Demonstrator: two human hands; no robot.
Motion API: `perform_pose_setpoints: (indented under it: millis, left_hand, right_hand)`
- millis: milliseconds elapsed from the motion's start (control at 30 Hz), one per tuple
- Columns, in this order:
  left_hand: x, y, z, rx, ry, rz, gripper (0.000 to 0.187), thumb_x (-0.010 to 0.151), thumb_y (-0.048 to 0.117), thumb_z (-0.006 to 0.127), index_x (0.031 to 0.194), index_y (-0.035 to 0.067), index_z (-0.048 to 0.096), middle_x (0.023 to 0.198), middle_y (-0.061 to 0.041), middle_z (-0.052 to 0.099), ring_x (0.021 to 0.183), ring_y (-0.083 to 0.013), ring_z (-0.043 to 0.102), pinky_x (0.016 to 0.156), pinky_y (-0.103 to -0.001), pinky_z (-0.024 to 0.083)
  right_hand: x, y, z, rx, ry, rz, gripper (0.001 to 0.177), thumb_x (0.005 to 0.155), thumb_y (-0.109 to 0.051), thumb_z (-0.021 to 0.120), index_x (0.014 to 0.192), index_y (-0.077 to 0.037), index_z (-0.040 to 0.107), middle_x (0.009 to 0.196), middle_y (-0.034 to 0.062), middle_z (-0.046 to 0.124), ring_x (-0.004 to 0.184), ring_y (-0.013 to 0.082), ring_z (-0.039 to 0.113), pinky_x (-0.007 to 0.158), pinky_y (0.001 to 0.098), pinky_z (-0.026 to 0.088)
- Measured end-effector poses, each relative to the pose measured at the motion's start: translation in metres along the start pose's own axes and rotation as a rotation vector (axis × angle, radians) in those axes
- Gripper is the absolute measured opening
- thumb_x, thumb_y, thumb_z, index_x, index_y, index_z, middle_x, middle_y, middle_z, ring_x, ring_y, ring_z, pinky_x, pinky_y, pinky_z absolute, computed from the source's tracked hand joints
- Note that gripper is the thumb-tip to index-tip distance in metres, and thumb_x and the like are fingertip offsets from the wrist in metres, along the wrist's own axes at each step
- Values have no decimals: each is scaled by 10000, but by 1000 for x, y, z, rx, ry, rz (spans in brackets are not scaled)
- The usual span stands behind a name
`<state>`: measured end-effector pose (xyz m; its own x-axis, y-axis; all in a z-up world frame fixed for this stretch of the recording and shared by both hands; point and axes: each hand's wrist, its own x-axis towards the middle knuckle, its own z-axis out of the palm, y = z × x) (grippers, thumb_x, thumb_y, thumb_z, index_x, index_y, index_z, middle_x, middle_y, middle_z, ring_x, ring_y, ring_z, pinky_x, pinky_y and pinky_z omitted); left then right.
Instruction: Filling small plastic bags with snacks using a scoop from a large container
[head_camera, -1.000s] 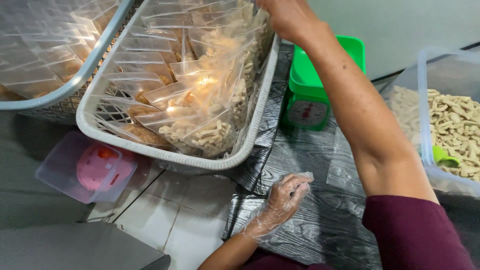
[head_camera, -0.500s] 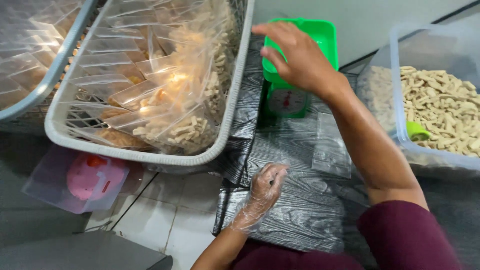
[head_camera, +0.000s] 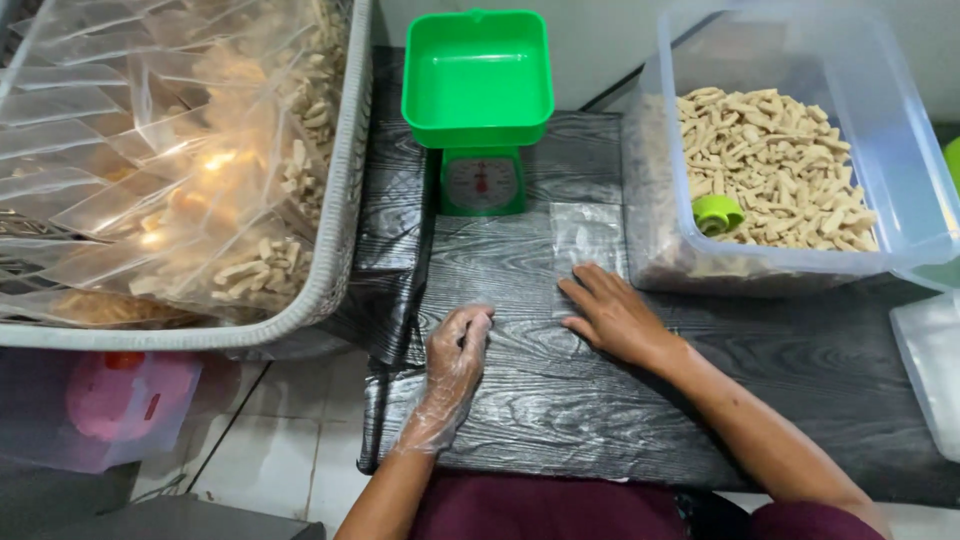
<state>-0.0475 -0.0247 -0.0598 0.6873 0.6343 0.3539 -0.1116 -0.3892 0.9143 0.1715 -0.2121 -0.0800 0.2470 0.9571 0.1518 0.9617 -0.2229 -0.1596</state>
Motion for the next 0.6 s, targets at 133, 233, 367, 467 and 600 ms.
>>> perform_pose_setpoints:
  millis: [133, 233, 367, 467, 600]
  left_hand:
    - [4, 4, 9, -28, -12, -23, 173, 1019, 140, 632, 1017, 36, 770, 926, -168, 770, 941, -339, 752, 856, -432, 569]
    - [4, 10, 14, -53, -119, -82, 201, 995, 153, 656, 1132, 52, 762, 1069, -168, 774, 1067, -320, 733, 946, -425, 557]
    - [11, 51, 28, -89, -99, -57, 638, 918, 190, 732, 1455, 7, 439, 1451, -309, 431, 1303, -498, 492, 1090, -595, 425]
    - [16, 64, 34, -138, -5, -79, 981, 847, 185, 812, 1575, 17, 178, 1604, -364, 103, 1431, -587, 263, 1149, -693, 292]
    - [29, 39, 23, 362, 194, 459, 1292, 731, 584, 897, 1644, 102, 120, 1664, -278, 95, 1531, -441, 175, 1258, -587, 169]
  right_hand:
    - [-2, 5, 16, -70, 276, -85, 273, 1017, -341, 624, 1219, -179, 713, 1149, 92, 729, 1138, 287, 707, 922, 370, 580]
    - [2, -5, -31, 109, 472, -71, 148, 1008, -238, 662, 1102, -181, 761, 1053, 43, 785, 1014, 232, 755, 807, 335, 613]
    - [7, -32, -109, 731, 556, 156, 204, 1040, -170, 618, 1148, -98, 775, 1050, 103, 795, 982, 238, 766, 837, 356, 625]
    - [9, -42, -140, 1163, 544, 275, 266, 1074, -165, 544, 1167, 11, 719, 1032, 219, 772, 944, 288, 775, 809, 408, 657]
    - [11, -36, -143, 1338, 527, 326, 294, 1077, -171, 540, 1165, 61, 697, 1024, 258, 759, 909, 316, 777, 725, 429, 664]
